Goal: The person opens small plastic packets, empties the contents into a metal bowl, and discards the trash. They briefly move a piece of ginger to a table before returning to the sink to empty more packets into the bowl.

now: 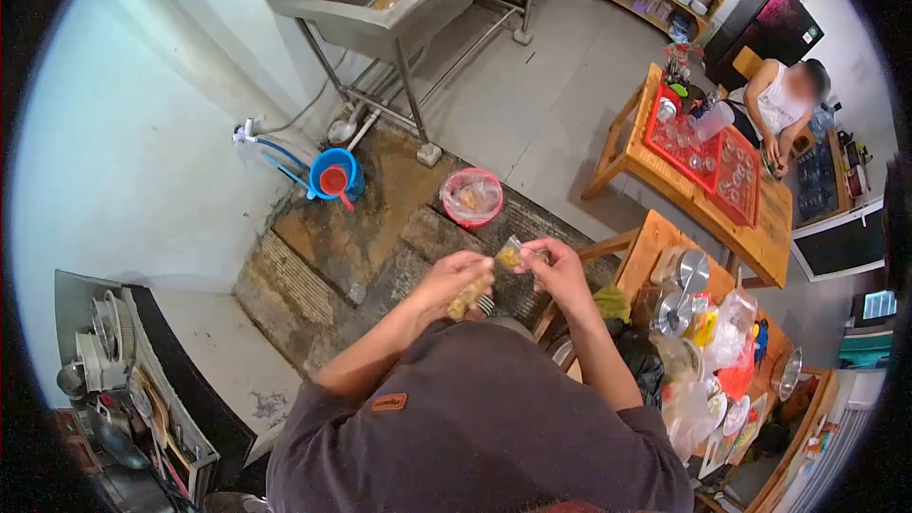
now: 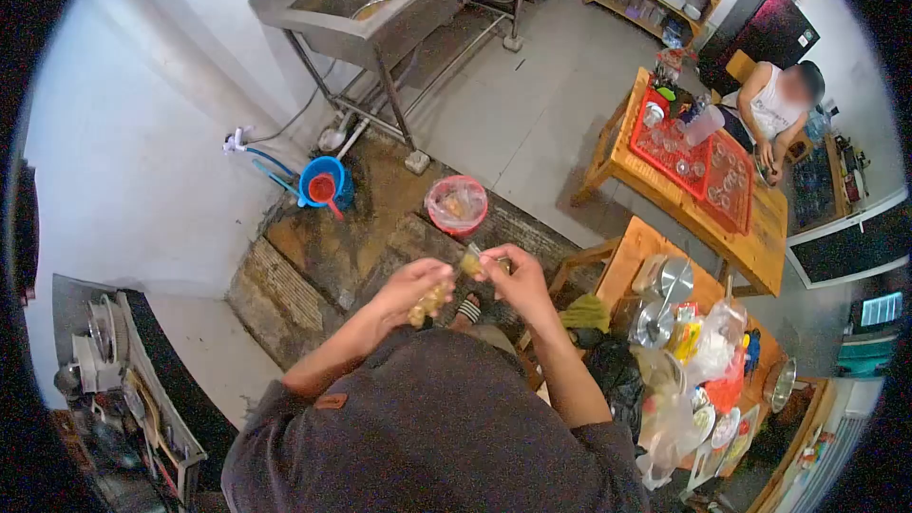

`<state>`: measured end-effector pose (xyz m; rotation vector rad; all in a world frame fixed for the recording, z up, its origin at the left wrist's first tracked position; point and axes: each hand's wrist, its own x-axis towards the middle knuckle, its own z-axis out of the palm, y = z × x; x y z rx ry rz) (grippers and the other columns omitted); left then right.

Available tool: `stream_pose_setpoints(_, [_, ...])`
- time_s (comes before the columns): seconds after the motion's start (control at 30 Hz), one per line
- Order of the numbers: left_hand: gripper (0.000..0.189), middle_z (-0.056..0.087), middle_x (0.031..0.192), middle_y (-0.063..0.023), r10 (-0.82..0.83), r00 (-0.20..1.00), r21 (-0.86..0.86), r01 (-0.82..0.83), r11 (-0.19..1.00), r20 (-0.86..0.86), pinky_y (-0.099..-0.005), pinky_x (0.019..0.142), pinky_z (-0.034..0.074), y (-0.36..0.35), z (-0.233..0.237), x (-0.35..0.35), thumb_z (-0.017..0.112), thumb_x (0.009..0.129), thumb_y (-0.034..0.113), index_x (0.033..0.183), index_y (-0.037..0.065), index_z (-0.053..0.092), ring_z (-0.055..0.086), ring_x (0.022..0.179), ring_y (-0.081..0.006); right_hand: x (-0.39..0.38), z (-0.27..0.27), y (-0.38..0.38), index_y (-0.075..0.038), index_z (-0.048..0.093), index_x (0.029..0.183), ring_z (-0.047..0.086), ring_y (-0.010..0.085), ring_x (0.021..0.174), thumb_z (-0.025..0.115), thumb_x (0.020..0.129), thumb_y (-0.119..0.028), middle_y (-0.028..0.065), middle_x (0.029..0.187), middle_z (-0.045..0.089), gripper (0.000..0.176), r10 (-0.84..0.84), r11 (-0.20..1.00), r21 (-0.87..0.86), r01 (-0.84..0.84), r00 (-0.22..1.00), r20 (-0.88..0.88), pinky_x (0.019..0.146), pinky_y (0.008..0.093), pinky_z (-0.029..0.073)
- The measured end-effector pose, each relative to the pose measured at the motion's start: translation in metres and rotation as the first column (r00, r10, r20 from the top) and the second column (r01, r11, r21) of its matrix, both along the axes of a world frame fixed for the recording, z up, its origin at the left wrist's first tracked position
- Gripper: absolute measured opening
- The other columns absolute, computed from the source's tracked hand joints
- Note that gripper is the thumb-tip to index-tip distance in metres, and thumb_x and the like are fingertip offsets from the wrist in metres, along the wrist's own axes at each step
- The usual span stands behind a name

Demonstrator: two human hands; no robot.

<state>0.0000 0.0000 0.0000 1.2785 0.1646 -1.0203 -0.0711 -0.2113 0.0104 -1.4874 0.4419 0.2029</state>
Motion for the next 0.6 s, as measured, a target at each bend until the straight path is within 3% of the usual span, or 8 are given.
stream_pose_setpoints(0.07, [0.037,0.066,0.092,-0.0068,-0.153,0.988,0.034,0.152,0.988,0.033,-0.0257,0.051,0.052,-0.008,0.009,-0.006,0.069,0.090,0.035,0.108,0.004,0.061,0.064,0.073,-0.0129,-0.013,-0.008,0.012,-0.006,0.063,0.103,0.058,0.0050,0.062,0.067,0.092,-0.020,0.0013,0.083,0.068,0.018,-0.099,0.995,0.017,0.098,0.991,0.095,0.049,0.0206,0.043])
stream_pose_setpoints(0.2, [0.032,0.065,0.088,-0.0030,-0.325,0.928,-0.080,0.343,0.936,0.181,-0.0248,0.050,0.051,-0.120,0.017,0.061,0.065,0.093,0.035,0.106,0.006,0.061,0.064,0.075,-0.0105,0.033,0.017,-0.068,-0.003,0.064,0.092,0.055,0.0067,0.058,0.071,0.089,-0.021,0.0028,0.082,0.064,0.020,-0.121,0.950,-0.256,0.176,0.968,0.218,0.048,0.0237,0.041])
stream_pose_setpoints(0.3, [0.032,0.066,0.086,-0.0031,-0.394,0.872,-0.113,0.440,0.891,0.289,-0.0249,0.050,0.051,-0.160,0.012,0.082,0.066,0.093,0.035,0.105,0.006,0.062,0.064,0.072,-0.0104,0.033,0.020,-0.098,-0.003,0.064,0.088,0.054,0.0082,0.063,0.073,0.086,-0.021,0.0033,0.082,0.063,0.020,-0.236,0.930,-0.254,0.265,0.962,0.141,0.056,0.0250,0.043])
stream_pose_setpoints(0.33, [0.032,0.066,0.082,-0.0036,-0.419,0.836,-0.101,0.480,0.872,0.355,-0.0243,0.049,0.050,-0.174,0.013,0.088,0.066,0.093,0.035,0.104,0.005,0.063,0.063,0.067,-0.0098,0.036,0.004,-0.110,-0.003,0.064,0.093,0.057,0.0066,0.071,0.071,0.087,-0.017,0.0005,0.082,0.065,0.016,-0.173,0.867,-0.403,0.293,0.936,0.307,0.058,0.0226,0.046])
stream_pose_setpoints(0.43, [0.031,0.066,0.080,-0.0036,-0.518,0.802,0.008,0.541,0.841,0.296,-0.0241,0.048,0.050,-0.217,0.012,0.110,0.066,0.093,0.035,0.103,0.006,0.063,0.062,0.064,-0.0096,0.043,-0.009,-0.141,-0.001,0.064,0.090,0.058,0.0093,0.074,0.072,0.087,-0.017,0.0015,0.083,0.065,0.018,-0.198,0.791,-0.488,0.369,0.909,0.366,0.067,0.0251,0.047])
stream_pose_setpoints(0.47, [0.031,0.066,0.080,-0.0034,-0.514,0.807,-0.017,0.541,0.841,0.291,-0.0236,0.046,0.049,-0.233,0.002,0.119,0.066,0.093,0.034,0.104,0.005,0.063,0.062,0.065,-0.0097,0.049,-0.006,-0.151,-0.002,0.067,0.089,0.058,0.0148,0.080,0.072,0.085,-0.020,0.0041,0.084,0.064,0.019,-0.288,0.827,-0.434,0.356,0.933,0.216,0.074,0.0277,0.044])
stream_pose_setpoints(0.57, [0.029,0.067,0.082,-0.0038,-0.540,0.799,-0.024,0.565,0.824,0.264,-0.0247,0.052,0.051,-0.275,-0.009,0.154,0.066,0.093,0.031,0.103,0.004,0.064,0.063,0.066,-0.0101,0.076,-0.023,-0.188,-0.002,0.069,0.092,0.059,0.0141,0.080,0.070,0.087,-0.019,0.0053,0.086,0.067,0.018,-0.362,0.831,-0.353,0.429,0.900,0.243,0.074,0.0275,0.045])
stream_pose_setpoints(0.6, [0.029,0.067,0.082,-0.0037,-0.511,0.747,-0.025,0.574,0.819,0.424,-0.0245,0.051,0.049,-0.292,-0.034,0.167,0.064,0.095,0.029,0.101,0.001,0.064,0.063,0.069,-0.0089,0.090,-0.022,-0.199,-0.002,0.069,0.092,0.059,0.0141,0.080,0.070,0.087,-0.019,0.0053,0.086,0.067,0.018,-0.364,0.827,-0.359,0.432,0.899,0.244,0.074,0.0275,0.045])
